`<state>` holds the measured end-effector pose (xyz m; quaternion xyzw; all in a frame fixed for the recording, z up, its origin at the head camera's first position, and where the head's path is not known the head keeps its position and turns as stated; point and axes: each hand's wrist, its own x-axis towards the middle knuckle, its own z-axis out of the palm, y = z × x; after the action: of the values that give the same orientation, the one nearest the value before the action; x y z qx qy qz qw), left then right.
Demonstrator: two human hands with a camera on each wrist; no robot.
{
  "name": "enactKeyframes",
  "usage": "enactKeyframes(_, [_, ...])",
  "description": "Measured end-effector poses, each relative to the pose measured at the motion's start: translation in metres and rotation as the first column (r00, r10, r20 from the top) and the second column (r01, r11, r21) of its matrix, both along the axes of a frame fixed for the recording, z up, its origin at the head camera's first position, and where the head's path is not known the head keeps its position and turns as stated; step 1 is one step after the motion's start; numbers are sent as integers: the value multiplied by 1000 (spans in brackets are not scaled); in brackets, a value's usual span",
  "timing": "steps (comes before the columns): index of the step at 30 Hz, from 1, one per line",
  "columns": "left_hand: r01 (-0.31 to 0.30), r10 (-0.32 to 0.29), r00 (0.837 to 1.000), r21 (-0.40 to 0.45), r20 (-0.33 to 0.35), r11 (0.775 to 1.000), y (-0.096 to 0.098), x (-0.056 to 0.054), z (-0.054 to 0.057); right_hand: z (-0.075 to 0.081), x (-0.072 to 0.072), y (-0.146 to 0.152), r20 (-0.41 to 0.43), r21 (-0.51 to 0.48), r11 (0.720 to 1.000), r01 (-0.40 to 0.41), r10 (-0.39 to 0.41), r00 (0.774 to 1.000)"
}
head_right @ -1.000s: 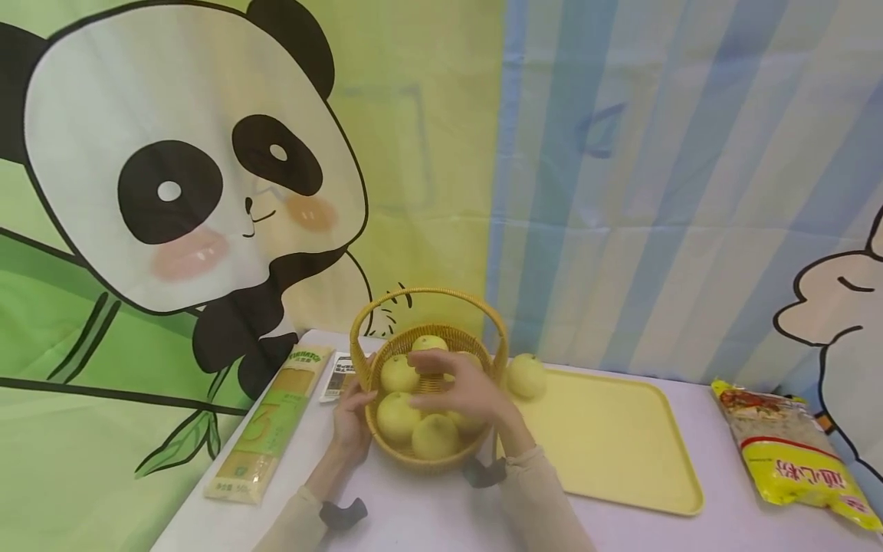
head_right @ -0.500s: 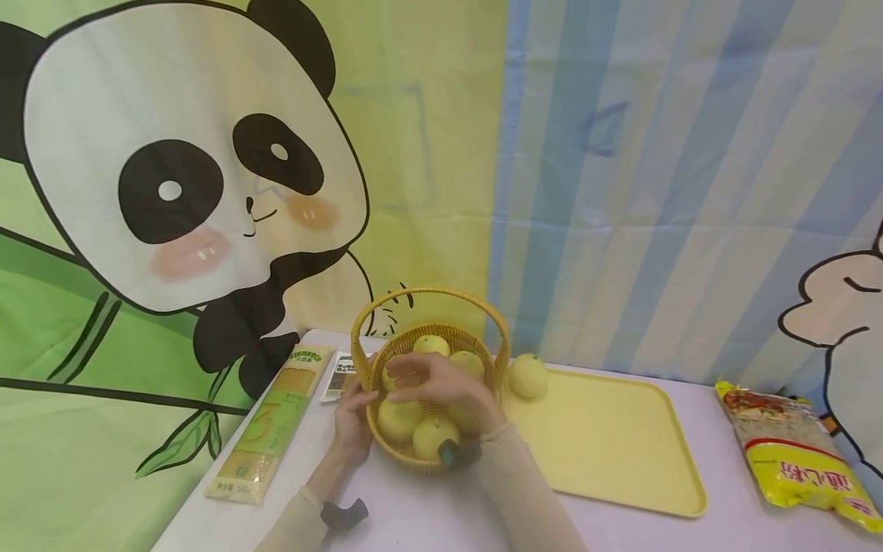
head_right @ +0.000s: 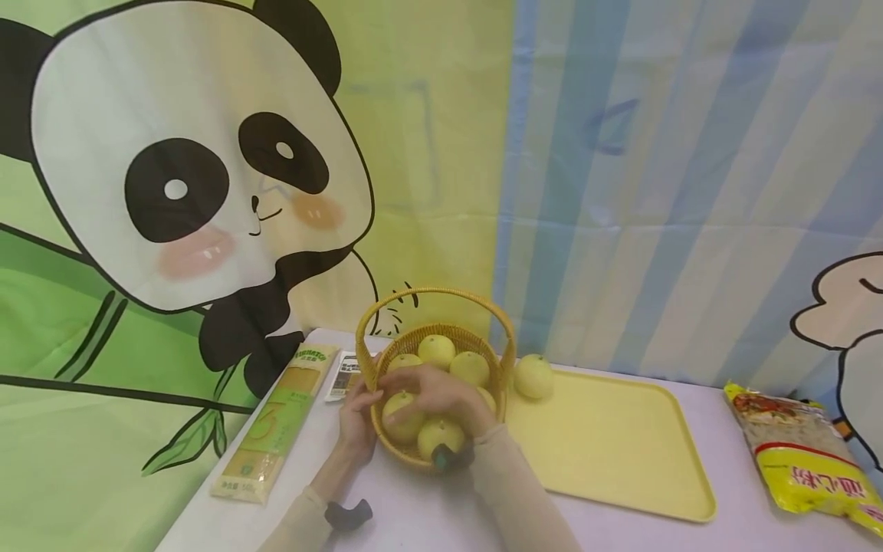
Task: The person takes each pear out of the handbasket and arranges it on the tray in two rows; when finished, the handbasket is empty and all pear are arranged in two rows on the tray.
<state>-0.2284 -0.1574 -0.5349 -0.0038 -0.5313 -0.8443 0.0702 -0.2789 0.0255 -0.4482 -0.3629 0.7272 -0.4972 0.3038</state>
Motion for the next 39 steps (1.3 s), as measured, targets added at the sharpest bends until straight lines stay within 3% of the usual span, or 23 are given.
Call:
enactKeyframes(5, [-5, 5, 1000, 8, 4, 1000, 1, -1, -1, -2, 1, 0, 18, 43, 998, 41, -42, 999])
enactKeyframes(16, [5, -5, 1000, 19, -5, 1000, 1, -2, -3, 0, 4, 2, -139, 170, 982, 85, -61, 988])
enactKeyframes(24, [1, -1, 1000, 21, -12, 1000, 1, -3, -5, 2, 7, 0, -261, 151, 977, 149, -107, 960])
enactKeyframes(30, [-3, 3, 1000, 1, -16, 1000, 2, -2, -5, 11, 15, 6, -204, 70, 965, 252, -233, 951])
enactKeyframes(34, [-7, 7, 1000, 0, -11, 1000, 2, -2, -5, 13, 14, 14, -233, 16, 950, 310, -298, 926])
enactKeyframes(37, [-8, 8, 1000, -3, -3, 1000, 2, -1, -5, 14, 12, 21, -311, 0, 940, 341, -325, 893])
enactKeyframes(39, [-8, 8, 1000, -5, -1, 1000, 1, -2, -5, 16, 13, 25, -322, -7, 929, 369, -352, 879])
